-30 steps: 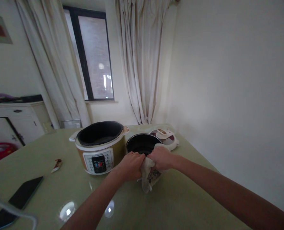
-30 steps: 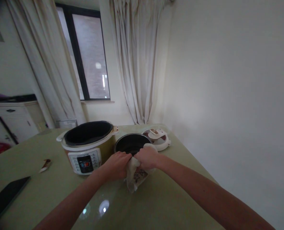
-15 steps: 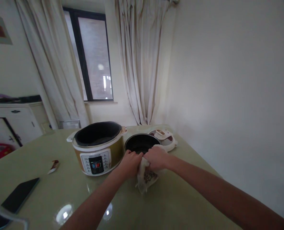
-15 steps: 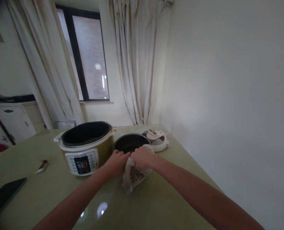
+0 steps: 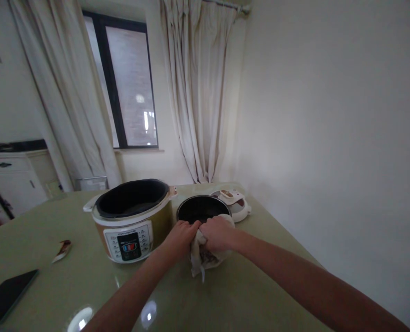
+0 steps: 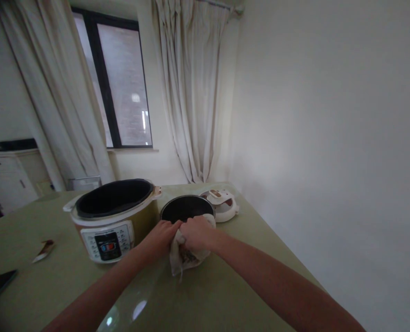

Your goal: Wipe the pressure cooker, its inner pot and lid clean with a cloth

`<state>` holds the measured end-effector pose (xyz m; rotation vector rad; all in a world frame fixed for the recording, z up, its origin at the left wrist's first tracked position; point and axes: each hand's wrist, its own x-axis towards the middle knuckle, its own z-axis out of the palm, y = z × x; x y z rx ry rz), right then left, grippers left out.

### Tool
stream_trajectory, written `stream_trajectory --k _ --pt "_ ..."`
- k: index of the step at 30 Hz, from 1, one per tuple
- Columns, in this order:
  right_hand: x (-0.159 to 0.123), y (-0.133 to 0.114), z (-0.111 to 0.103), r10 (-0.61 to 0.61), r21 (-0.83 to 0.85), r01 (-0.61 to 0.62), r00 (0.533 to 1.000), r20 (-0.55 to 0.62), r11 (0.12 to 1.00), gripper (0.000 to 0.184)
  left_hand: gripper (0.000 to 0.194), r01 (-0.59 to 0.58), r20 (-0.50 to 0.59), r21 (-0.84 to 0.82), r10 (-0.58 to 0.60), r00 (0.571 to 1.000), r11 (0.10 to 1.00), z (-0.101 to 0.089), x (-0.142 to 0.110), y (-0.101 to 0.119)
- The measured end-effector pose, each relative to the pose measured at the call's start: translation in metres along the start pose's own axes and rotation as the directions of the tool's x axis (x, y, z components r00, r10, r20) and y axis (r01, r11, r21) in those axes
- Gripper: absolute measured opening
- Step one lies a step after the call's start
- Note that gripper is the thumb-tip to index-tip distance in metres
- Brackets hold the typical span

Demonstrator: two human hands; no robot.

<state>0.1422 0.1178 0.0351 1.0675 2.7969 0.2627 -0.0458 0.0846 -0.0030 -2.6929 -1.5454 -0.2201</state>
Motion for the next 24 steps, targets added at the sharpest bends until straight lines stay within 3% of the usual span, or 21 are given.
stream_trajectory --k 3,7,9,13,15,17,20,22,24 --pt "-0.009 0.021 0.001 -0.093 0.015 0.093 0.996 0.005 0.996 0.054 0.040 -0.034 0.023 -0.028 0.034 0.999 0.999 -0.004 -0.006 -0.014" --pt "-0.018 0.071 -0.004 -0.173 -0.038 0.173 0.985 0.007 0.984 0.034 0.050 -0.012 0.038 -0.007 0.012 0.999 1.000 -0.015 -0.004 -0.025" --pt "-0.015 0.070 -0.005 -0.145 -0.046 0.146 0.989 0.021 0.988 0.032 0.048 0.010 0.028 0.025 -0.011 1.000 1.000 -0.016 0.002 -0.015" --pt "-0.005 0.022 0.001 -0.066 -0.017 0.067 0.998 0.018 0.998 0.047 0.047 0.036 0.014 0.031 -0.037 0.999 0.999 -0.009 0.006 0.014" --pt "-0.005 0.007 0.004 -0.039 0.020 0.039 0.999 0.001 0.999 0.055 0.039 0.017 0.027 0.016 -0.017 0.999 1.000 -0.006 0.001 0.014" --pt "-0.011 0.014 0.006 -0.087 0.039 0.087 0.996 0.002 0.995 0.053 0.038 -0.021 0.038 -0.013 0.021 0.999 1.000 -0.007 -0.005 0.004" --pt "-0.020 0.051 0.003 -0.185 -0.002 0.185 0.983 -0.002 0.983 0.044 0.047 -0.031 0.031 -0.052 0.033 0.999 0.998 -0.012 -0.010 -0.013" --pt "-0.021 0.069 -0.001 -0.183 -0.045 0.182 0.983 -0.009 0.982 0.040 0.052 -0.010 0.018 -0.031 0.010 1.000 0.999 -0.014 -0.007 -0.013" --pt "-0.019 0.065 -0.004 -0.154 -0.057 0.155 0.988 0.019 0.986 0.040 0.053 -0.013 0.012 0.019 0.012 1.000 1.000 -0.014 -0.003 -0.001"
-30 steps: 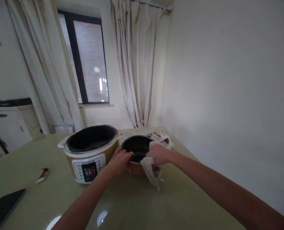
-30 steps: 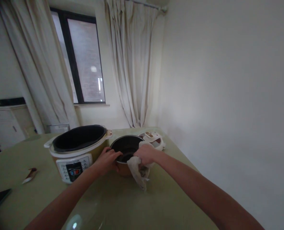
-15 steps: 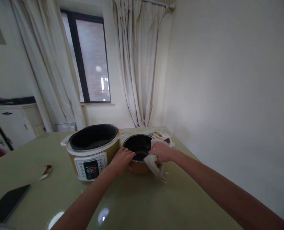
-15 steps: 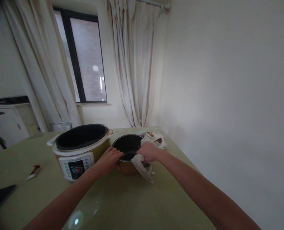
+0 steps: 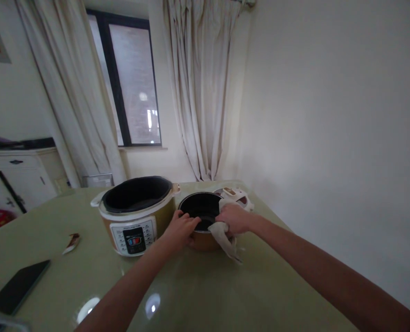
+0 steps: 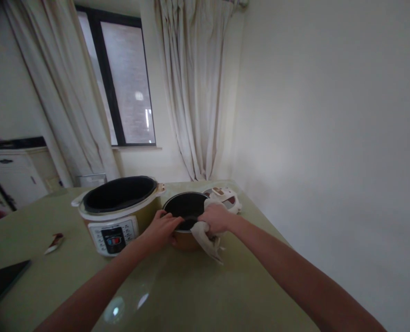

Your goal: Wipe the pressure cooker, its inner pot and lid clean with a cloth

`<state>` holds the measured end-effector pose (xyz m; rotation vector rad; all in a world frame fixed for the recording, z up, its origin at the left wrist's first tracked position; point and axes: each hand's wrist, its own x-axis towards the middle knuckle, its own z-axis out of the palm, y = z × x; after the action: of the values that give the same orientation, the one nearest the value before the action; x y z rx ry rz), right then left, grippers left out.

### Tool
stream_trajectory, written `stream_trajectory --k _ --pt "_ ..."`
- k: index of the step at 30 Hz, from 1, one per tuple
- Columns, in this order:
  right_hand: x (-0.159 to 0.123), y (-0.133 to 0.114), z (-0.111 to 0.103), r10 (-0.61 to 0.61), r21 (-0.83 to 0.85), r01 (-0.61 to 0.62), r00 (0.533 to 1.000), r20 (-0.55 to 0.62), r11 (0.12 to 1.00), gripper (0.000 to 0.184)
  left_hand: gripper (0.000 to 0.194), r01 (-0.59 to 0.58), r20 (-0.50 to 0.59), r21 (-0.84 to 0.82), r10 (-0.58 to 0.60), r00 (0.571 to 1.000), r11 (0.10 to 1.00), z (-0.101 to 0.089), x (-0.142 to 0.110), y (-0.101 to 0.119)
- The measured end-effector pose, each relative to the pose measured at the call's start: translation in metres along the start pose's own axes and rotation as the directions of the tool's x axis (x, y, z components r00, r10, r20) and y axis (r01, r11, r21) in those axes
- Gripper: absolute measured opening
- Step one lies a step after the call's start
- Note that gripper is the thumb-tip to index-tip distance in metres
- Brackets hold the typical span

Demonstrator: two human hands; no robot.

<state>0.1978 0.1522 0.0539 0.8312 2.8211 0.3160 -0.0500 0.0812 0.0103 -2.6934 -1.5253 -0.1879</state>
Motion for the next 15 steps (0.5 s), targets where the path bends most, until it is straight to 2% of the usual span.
stream_trajectory --k 4,6,7,9,12,15 --pt "0.012 -0.052 -0.006 0.100 0.022 -0.101 0.995 0.024 0.995 0.054 0.040 -0.015 0.026 0.037 0.014 1.000 0.999 0.003 0.001 0.022" --pt "0.013 -0.070 -0.007 0.133 0.064 -0.133 0.991 0.002 0.989 0.061 0.035 -0.023 0.041 0.022 0.022 0.999 0.999 0.003 -0.005 0.019" --pt "0.012 -0.072 -0.007 0.123 0.085 -0.123 0.992 0.000 0.989 0.062 0.034 -0.031 0.045 0.014 0.030 0.999 0.999 0.002 -0.008 0.013" --pt "0.006 -0.060 -0.007 0.051 0.098 -0.051 0.999 0.010 0.994 0.059 0.032 -0.044 0.047 -0.016 0.045 0.998 0.999 0.001 -0.013 -0.001" --pt "-0.002 -0.025 -0.006 -0.053 0.047 0.053 0.999 -0.001 0.998 0.046 0.040 -0.030 0.030 -0.069 0.032 0.999 0.997 -0.001 -0.016 -0.017" --pt "-0.002 -0.006 -0.006 -0.039 0.006 0.039 0.999 0.006 0.999 0.038 0.044 0.010 0.004 -0.029 -0.010 1.000 1.000 0.000 -0.015 -0.018"
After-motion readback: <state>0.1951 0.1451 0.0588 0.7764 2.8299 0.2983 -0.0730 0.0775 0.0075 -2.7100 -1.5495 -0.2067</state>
